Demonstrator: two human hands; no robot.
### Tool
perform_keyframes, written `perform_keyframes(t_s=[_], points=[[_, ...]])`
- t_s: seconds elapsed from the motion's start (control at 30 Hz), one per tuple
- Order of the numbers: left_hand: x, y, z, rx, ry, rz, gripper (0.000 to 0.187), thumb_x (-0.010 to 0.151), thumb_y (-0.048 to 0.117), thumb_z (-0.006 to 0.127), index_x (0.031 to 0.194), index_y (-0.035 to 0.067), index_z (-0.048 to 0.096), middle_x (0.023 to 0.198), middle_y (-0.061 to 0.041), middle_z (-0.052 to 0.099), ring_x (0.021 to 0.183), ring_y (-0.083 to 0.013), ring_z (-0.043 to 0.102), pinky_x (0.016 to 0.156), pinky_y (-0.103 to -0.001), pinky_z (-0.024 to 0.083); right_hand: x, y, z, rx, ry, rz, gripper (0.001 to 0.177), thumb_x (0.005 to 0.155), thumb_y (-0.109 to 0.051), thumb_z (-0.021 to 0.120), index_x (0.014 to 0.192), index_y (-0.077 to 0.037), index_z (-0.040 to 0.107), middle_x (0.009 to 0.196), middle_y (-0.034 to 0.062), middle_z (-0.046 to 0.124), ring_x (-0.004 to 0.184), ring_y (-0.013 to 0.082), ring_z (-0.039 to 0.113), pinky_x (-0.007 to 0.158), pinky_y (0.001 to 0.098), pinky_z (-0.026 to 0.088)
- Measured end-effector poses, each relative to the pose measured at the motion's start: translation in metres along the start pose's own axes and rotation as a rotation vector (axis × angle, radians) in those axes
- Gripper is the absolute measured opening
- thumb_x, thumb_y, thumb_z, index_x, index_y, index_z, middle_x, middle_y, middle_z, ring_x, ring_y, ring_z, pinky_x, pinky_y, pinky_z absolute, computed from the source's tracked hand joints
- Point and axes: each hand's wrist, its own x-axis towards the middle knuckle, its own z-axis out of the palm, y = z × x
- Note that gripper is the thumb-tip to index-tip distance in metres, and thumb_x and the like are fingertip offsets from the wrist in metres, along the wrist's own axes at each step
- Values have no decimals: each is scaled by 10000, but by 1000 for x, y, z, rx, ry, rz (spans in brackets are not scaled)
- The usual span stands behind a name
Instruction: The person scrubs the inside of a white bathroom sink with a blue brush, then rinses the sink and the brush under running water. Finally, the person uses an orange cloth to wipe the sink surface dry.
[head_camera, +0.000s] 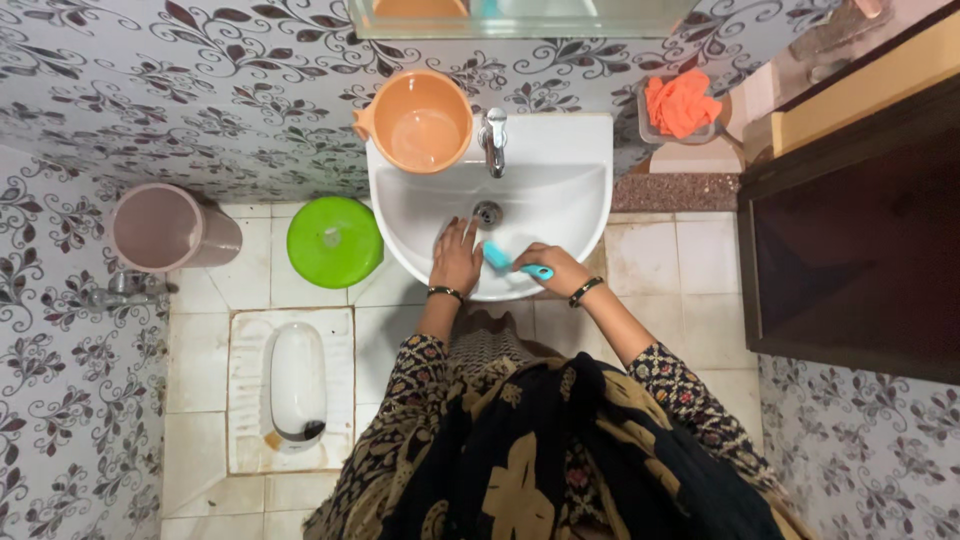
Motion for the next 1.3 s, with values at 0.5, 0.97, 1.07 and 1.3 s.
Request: perform_keyframes(t_s=[0.5,0.97,1.07,1.3], points=[[1,9,-16,-45,-13,23,511,1002,246,553,1488,93,512,1486,-156,518,1466,-320,391,1205,-475,321,1,-6,-17,-642,109,278,144,793,-67,627,892,-20,720,1016,185,681,982,398,658,738,497,549],[-1,7,-16,-92,-20,32,542,1005,262,545,1517,102,465,1510,-162,495,1472,-343,382,1190,-492,336,7,-12,-4,-191,-60,91,251,792,-78,598,970,-101,773,990,130,697,959,341,673,866,442,554],[3,8,-20,-99,2,36,555,1010,272,536,1531,105,444,1527,-164,475,1474,-353,377,1190,-501,333,3,8,-4,-386,80,108,276,783,-82,625,1028,-68,752,1038,150,694,969,366,651,859,443,548],[-4,6,-22,-192,200,52,619,1013,231,482,1581,28,346,1596,-197,405,1511,-388,344,1255,-515,294,34,23,49,77,71,-37,211,916,-99,621,1092,-86,737,1140,132,714,1095,315,676,969,396,541]])
